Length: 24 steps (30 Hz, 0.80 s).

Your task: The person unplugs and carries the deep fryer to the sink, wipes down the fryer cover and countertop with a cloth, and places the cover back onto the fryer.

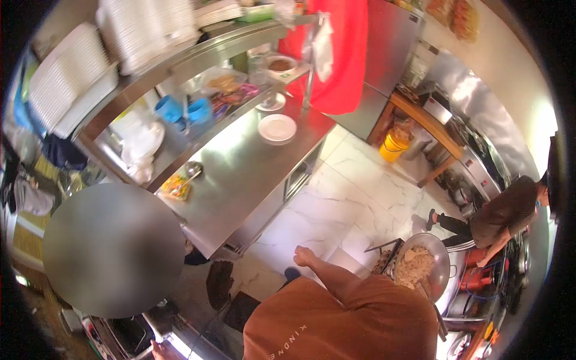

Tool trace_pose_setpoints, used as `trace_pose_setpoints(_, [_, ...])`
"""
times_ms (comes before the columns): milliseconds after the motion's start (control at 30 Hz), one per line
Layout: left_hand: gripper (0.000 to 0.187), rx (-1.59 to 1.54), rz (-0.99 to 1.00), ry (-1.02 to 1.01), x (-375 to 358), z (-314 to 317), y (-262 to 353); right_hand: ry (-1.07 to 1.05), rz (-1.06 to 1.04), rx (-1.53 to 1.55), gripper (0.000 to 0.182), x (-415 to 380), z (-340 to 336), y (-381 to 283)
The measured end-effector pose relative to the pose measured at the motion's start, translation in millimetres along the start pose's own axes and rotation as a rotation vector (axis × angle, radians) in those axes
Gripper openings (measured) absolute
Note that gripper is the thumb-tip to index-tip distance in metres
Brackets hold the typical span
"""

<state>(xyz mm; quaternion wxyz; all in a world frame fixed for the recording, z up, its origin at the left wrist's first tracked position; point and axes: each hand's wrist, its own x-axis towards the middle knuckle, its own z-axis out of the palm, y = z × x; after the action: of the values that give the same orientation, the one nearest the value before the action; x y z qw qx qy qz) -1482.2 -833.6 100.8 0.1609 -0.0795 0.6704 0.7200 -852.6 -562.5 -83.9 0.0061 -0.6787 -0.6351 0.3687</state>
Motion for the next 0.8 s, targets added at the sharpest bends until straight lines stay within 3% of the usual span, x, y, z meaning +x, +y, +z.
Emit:
trace_pose_setpoints(167, [0.03, 0.155, 0.169, 0.072, -21, 39, -3, 0.007, 0.104, 0.021, 0.04, 22, -47, 41])
trace_pose_setpoints(300, [0.044, 0.295, 0.327, 0.125, -29, 33, -10, 0.088, 0.112, 0.071, 0.039, 43, -80, 64])
trace_pose_setpoints(333, [0.048, 0.392, 0.415, 0.127, -17, 20, -18, 0.106, 0.114, 0.084, 0.039, 45, -86, 67])
trace_pose_setpoints(400, [0.055, 0.857, 0.905, 0.078, 9, -7, -38, 0.148, 0.112, 0.162, 0.037, 50, -96, 85])
trace_pose_setpoints(467, [0.033, 0.331, 0.334, -0.083, 7, -12, -37, 0.218, 0.033, 0.172, 0.033, 50, -93, 112])
trace_pose_setpoints(500, [0.033, -0.53, 0.051, -0.307, -5, -7, -66, 0.182, 0.03, 0.074, 0.034, 57, -78, 141])
trace_pose_setpoints(533, [0.04, -0.552, 0.028, 0.092, -97, 67, -37, 0.148, 0.025, -0.025, 0.035, 65, -66, 163])
trace_pose_setpoints(567, [0.041, -0.492, 0.056, -0.384, -86, 41, -68, 0.121, 0.131, 0.061, 0.036, 47, -80, 158])
trace_pose_setpoints(600, [0.041, -0.394, -0.011, -0.181, -93, 54, -92, 0.034, 0.203, 0.0, 0.038, 28, -99, 148])
trace_pose_setpoints(633, [0.042, -0.302, -0.095, 0.013, -103, 69, -114, -0.069, 0.077, -0.177, 0.036, 19, -103, 155])
trace_pose_setpoints(667, [0.04, -0.283, -0.111, -0.027, -148, 104, -115, 0.032, 0.376, -0.006, 0.032, 24, -79, 171])
trace_pose_setpoints(700, [0.039, -0.375, -0.24, -0.184, -144, 106, -142, 0.016, 0.296, -0.079, 0.031, 28, -60, 196])
trace_pose_setpoints(767, [0.037, -0.348, -0.46, -0.118, -182, 156, -160, -0.023, 0.11, -0.229, 0.029, 24, -54, 209])
trace_pose_setpoints(800, [0.034, -0.166, -0.439, -0.145, -193, 179, -174, -0.045, 0.0, -0.305, 0.026, 18, -60, 207])
